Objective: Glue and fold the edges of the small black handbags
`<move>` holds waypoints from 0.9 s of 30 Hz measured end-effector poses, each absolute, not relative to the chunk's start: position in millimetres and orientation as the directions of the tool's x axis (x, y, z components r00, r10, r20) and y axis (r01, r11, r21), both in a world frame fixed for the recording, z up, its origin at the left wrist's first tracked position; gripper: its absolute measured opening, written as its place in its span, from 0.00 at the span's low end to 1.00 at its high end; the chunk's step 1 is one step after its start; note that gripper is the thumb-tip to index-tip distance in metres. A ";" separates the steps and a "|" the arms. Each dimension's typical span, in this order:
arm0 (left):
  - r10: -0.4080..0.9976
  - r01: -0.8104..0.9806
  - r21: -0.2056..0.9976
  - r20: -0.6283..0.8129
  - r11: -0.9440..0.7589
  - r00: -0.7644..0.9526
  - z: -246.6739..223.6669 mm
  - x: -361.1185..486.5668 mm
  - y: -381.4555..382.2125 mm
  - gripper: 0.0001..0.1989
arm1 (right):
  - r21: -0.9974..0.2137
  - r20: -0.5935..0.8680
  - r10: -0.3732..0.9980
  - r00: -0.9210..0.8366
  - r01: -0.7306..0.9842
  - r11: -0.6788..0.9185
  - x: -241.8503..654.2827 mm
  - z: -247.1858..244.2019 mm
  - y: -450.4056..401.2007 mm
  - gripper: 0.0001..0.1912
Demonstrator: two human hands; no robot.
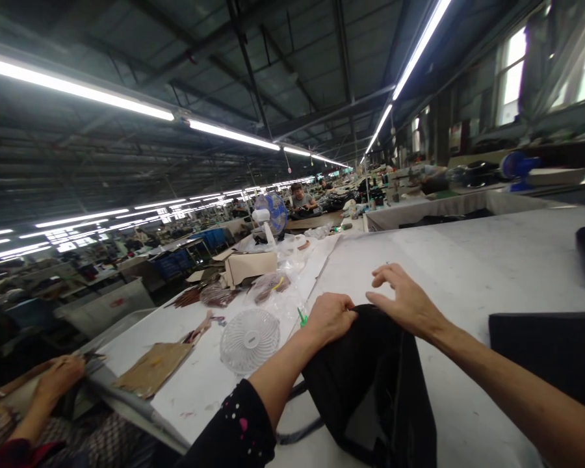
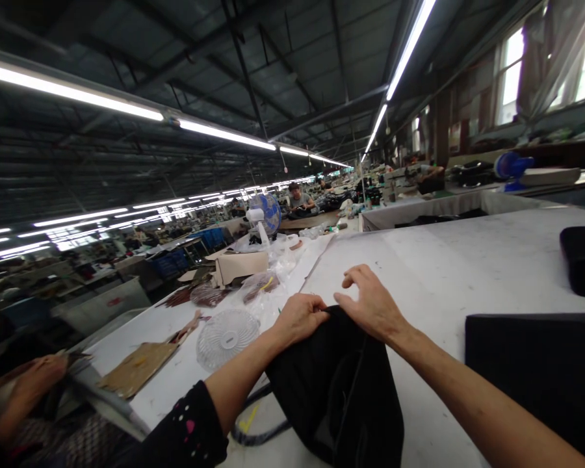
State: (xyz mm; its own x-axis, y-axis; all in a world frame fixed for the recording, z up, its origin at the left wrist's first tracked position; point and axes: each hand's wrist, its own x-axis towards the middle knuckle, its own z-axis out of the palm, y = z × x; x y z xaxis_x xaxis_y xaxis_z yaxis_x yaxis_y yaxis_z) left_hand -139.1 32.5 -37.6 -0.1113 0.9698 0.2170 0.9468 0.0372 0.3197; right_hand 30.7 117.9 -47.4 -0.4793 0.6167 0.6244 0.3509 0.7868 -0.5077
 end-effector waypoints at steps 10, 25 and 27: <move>0.977 0.936 0.349 0.176 0.050 -0.118 -34.9 -132.1 39.9 0.13 | -0.698 0.531 0.720 -0.447 0.251 0.671 55.7 -51.3 127.5 0.06; 0.967 0.974 0.198 0.207 0.107 -0.148 -42.1 -130.3 53.7 0.11 | -0.695 0.503 0.712 -0.489 0.261 0.670 58.2 -57.8 123.1 0.06; 0.957 0.961 0.218 0.200 0.168 -0.212 -42.0 -133.6 55.6 0.11 | -0.710 0.504 0.733 -0.457 0.263 0.653 63.1 -56.8 119.0 0.08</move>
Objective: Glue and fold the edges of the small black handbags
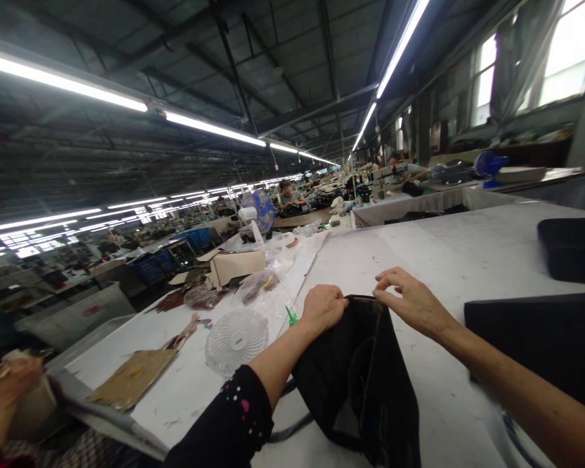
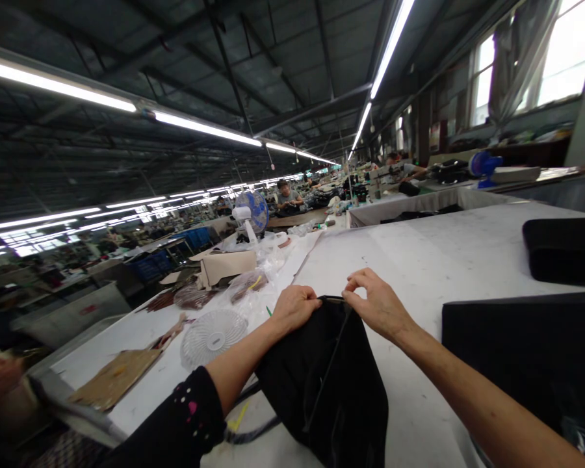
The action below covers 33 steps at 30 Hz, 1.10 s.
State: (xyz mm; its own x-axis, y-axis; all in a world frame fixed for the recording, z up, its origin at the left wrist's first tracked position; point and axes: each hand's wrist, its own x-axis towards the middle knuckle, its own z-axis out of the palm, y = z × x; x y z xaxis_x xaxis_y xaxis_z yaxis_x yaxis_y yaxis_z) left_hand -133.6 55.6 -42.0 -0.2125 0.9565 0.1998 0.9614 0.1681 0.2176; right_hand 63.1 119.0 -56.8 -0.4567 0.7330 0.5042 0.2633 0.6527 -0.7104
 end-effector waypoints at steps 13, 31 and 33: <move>0.888 0.900 0.138 0.159 0.414 -0.433 -37.8 -167.5 27.7 0.08 | -0.657 0.562 0.734 -0.381 0.333 0.676 88.9 -121.7 5.8 0.36; 0.937 0.999 -0.006 0.347 -0.032 0.032 -39.1 -138.4 66.9 0.10 | -0.762 0.483 0.831 -0.276 0.335 0.555 75.4 -127.0 65.2 0.22; 0.933 0.995 0.068 0.358 -0.072 0.043 -43.2 -144.0 73.1 0.09 | -0.766 0.493 0.828 -0.267 0.317 0.559 76.2 -127.2 69.5 0.21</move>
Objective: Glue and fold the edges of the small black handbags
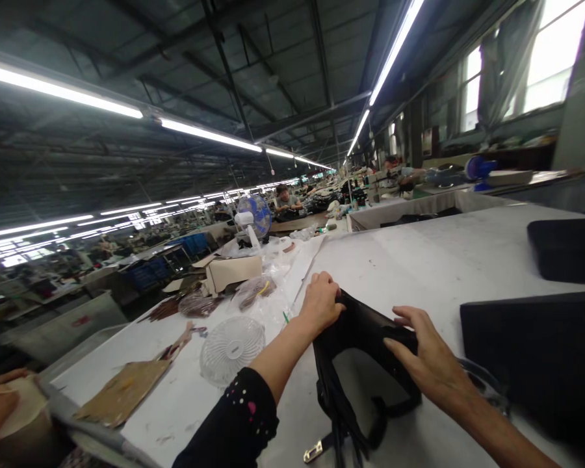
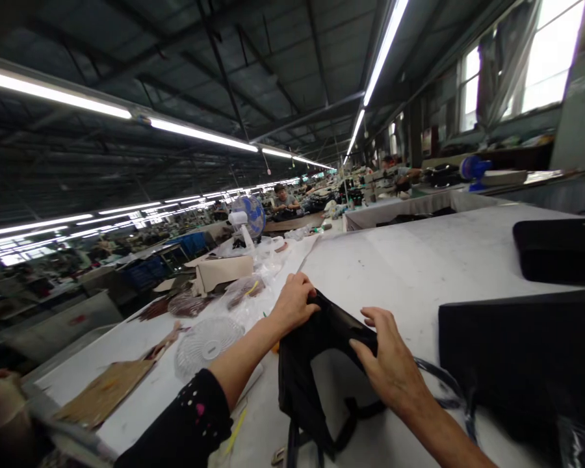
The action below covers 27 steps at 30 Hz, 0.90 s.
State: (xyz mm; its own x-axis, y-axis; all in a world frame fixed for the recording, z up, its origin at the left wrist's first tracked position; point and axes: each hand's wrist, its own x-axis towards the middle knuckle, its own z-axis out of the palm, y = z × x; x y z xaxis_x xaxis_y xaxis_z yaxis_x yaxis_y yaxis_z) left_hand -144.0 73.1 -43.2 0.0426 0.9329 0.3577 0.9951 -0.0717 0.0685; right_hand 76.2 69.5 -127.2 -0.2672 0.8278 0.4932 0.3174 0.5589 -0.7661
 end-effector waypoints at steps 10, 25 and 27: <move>0.955 0.885 0.425 0.290 -0.190 0.066 -46.6 -166.9 89.9 0.08 | -0.874 0.325 0.922 -0.209 0.307 0.378 82.4 -118.8 107.5 0.23; 0.940 0.956 0.291 0.310 0.046 -0.140 -44.2 -157.2 93.9 0.10 | -0.886 0.320 0.922 -0.220 0.276 0.373 92.3 -114.3 155.0 0.15; 0.937 0.958 0.278 0.315 0.065 -0.155 -43.6 -155.7 94.2 0.11 | -0.889 0.319 0.920 -0.227 0.266 0.373 92.2 -114.2 157.4 0.16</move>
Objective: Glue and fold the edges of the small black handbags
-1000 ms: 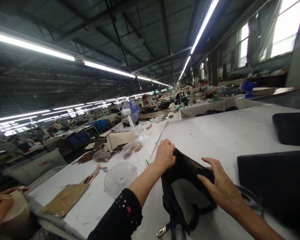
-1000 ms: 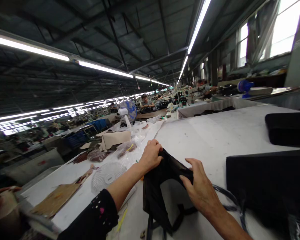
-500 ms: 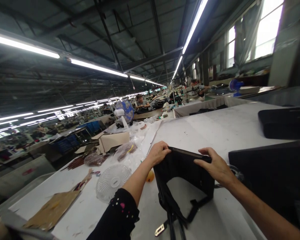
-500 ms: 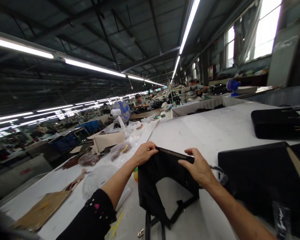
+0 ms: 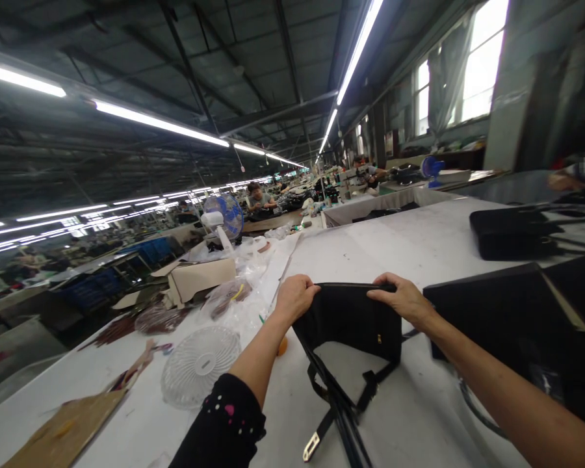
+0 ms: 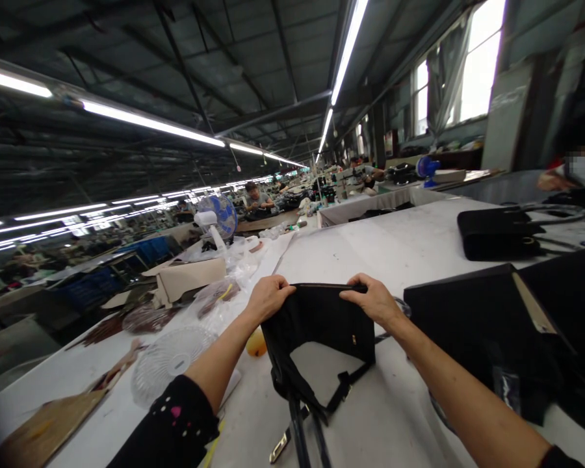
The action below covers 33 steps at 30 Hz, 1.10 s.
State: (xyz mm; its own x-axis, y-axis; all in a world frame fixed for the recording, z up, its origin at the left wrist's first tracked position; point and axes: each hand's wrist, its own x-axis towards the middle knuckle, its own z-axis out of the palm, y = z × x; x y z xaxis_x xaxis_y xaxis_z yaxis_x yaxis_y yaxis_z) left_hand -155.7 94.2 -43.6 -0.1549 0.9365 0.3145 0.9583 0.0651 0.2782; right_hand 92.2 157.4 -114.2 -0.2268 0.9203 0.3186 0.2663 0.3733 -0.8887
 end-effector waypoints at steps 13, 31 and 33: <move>0.880 0.965 0.193 0.471 -0.179 0.069 -44.0 -151.9 79.0 0.05 | -0.873 0.371 0.834 -0.408 0.153 0.463 106.4 -131.5 168.7 0.29; 0.797 0.828 -0.253 0.239 -0.501 0.555 -30.3 -96.8 82.1 0.11 | -0.847 0.342 0.817 -0.464 0.225 0.482 94.5 -124.4 144.7 0.34; 0.810 0.843 -0.237 0.245 -0.483 0.533 -32.1 -97.7 83.9 0.09 | -0.845 0.349 0.818 -0.458 0.223 0.485 93.6 -126.7 145.5 0.34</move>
State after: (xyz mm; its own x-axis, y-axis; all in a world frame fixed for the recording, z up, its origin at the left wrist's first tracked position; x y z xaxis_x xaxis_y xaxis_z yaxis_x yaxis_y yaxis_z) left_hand -97.7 83.9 -32.1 0.5333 0.8096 0.2451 0.8428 -0.4835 -0.2366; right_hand 93.6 145.5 -126.7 -0.4577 0.8178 0.3488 0.2234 0.4855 -0.8452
